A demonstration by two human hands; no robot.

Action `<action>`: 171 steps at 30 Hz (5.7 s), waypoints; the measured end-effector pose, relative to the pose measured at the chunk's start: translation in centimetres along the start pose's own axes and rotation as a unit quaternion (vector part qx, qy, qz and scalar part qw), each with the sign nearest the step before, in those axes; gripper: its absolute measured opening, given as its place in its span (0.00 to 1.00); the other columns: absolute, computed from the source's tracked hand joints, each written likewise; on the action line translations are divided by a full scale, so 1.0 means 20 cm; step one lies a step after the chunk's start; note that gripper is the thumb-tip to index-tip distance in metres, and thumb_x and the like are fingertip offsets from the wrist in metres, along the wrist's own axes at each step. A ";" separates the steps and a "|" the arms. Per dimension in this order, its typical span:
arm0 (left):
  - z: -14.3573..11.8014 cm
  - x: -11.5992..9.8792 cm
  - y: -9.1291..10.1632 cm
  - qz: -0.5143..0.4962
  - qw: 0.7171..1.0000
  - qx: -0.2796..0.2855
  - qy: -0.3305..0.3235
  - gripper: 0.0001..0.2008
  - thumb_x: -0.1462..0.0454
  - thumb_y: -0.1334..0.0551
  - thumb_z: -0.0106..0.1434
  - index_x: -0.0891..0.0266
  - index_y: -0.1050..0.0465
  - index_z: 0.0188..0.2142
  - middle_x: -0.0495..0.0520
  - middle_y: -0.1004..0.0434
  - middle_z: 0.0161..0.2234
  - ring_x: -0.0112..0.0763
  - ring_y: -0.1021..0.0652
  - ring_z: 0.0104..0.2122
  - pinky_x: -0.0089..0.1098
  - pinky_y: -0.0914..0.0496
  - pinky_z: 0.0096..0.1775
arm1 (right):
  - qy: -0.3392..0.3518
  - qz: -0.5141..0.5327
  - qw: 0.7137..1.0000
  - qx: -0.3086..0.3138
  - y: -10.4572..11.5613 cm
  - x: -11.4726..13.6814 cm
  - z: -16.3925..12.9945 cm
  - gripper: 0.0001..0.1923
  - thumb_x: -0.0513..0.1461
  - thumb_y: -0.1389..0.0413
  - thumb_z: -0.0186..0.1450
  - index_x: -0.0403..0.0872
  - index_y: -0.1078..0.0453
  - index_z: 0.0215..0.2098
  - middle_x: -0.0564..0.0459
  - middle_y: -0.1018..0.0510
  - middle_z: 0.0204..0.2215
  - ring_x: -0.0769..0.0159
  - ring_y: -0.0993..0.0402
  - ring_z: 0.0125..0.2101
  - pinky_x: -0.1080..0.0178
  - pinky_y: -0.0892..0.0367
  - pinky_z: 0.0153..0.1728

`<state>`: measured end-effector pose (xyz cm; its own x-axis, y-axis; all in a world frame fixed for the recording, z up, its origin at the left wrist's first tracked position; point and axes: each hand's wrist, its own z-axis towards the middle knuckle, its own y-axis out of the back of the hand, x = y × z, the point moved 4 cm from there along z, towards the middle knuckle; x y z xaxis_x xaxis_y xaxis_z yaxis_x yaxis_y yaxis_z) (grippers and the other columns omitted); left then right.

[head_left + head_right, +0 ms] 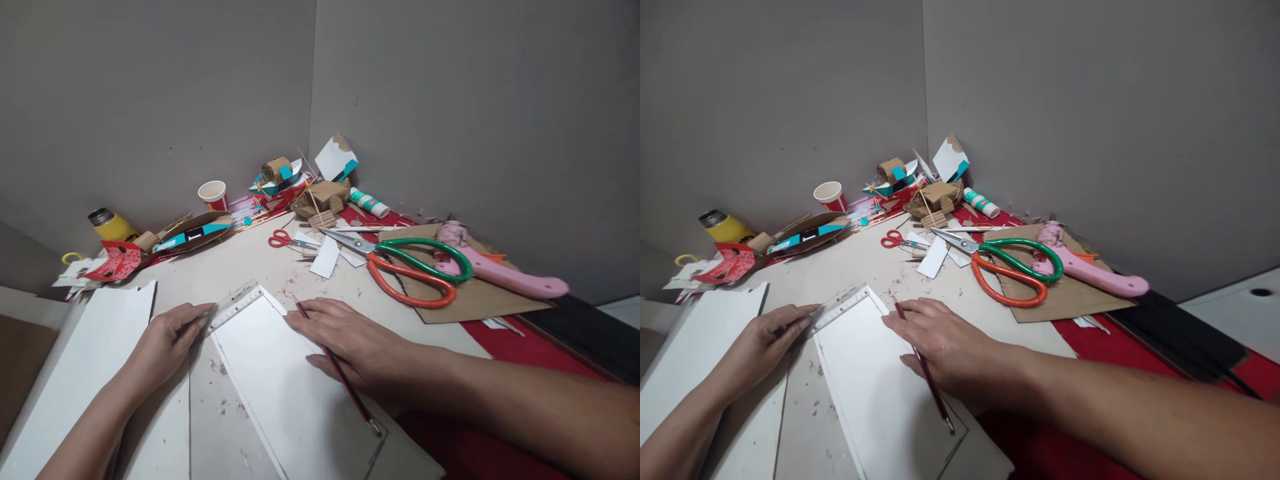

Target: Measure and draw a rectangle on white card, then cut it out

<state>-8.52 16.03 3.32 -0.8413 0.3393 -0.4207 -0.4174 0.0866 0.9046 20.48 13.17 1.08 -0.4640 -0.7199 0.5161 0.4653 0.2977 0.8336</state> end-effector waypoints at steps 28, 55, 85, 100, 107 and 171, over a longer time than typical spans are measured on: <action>-0.01 -0.05 0.01 -0.001 1.000 0.004 0.003 0.17 0.59 0.48 0.69 0.58 0.24 0.50 0.56 0.18 0.40 0.35 0.20 0.38 0.37 0.26 0.41 | -0.004 -0.005 1.000 -0.004 -0.01 0.00 -0.01 0.25 0.38 0.50 0.69 0.37 0.39 0.63 0.33 0.28 0.56 0.46 0.39 0.60 0.42 0.40 0.58; -0.01 -0.04 -0.01 -0.008 1.000 0.016 0.005 0.17 0.61 0.48 0.69 0.59 0.25 0.51 0.56 0.19 0.38 0.35 0.21 0.37 0.38 0.27 0.41 | 0.010 -0.024 1.000 -0.015 -0.04 -0.03 -0.02 0.25 0.38 0.49 0.69 0.39 0.39 0.63 0.34 0.27 0.55 0.45 0.37 0.60 0.40 0.38 0.57; -0.02 -0.03 -0.02 -0.034 0.999 0.018 0.013 0.17 0.61 0.47 0.68 0.57 0.25 0.52 0.56 0.19 0.40 0.37 0.21 0.40 0.38 0.28 0.43 | 0.033 -0.053 0.997 -0.039 -0.04 -0.02 -0.02 0.23 0.38 0.50 0.69 0.39 0.38 0.62 0.35 0.25 0.53 0.46 0.34 0.58 0.42 0.35 0.56; -0.03 0.06 0.07 -0.060 0.978 -0.114 0.165 0.25 0.51 0.45 0.64 0.65 0.24 0.50 0.57 0.17 0.38 0.41 0.21 0.32 0.39 0.27 0.39 | 0.022 -0.060 0.998 -0.006 -0.04 -0.01 -0.01 0.24 0.38 0.49 0.69 0.35 0.38 0.61 0.33 0.27 0.55 0.43 0.36 0.58 0.40 0.36 0.56; -0.05 0.03 0.08 -0.100 0.968 -0.138 0.186 0.25 0.50 0.42 0.61 0.64 0.23 0.50 0.56 0.17 0.39 0.38 0.22 0.34 0.34 0.28 0.36 | -0.003 -0.045 0.999 0.016 -0.02 0.01 0.00 0.25 0.37 0.49 0.69 0.36 0.39 0.62 0.34 0.28 0.56 0.46 0.38 0.59 0.42 0.39 0.58; -0.12 -0.27 -0.02 -0.260 0.956 -0.006 0.136 0.21 0.46 0.42 0.63 0.58 0.29 0.26 0.50 0.28 0.25 0.30 0.29 0.27 0.31 0.35 0.30 | -0.227 0.537 0.783 -0.217 0.14 -0.08 0.01 0.16 0.47 0.34 0.57 0.44 0.30 0.30 0.54 0.22 0.22 0.71 0.27 0.19 0.69 0.31 0.20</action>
<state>-4.62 11.84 5.10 -0.5773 -0.0030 -0.8165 -0.8054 0.1665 0.5689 22.50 15.28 2.67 0.1958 0.1257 0.9726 0.9376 0.2667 -0.2232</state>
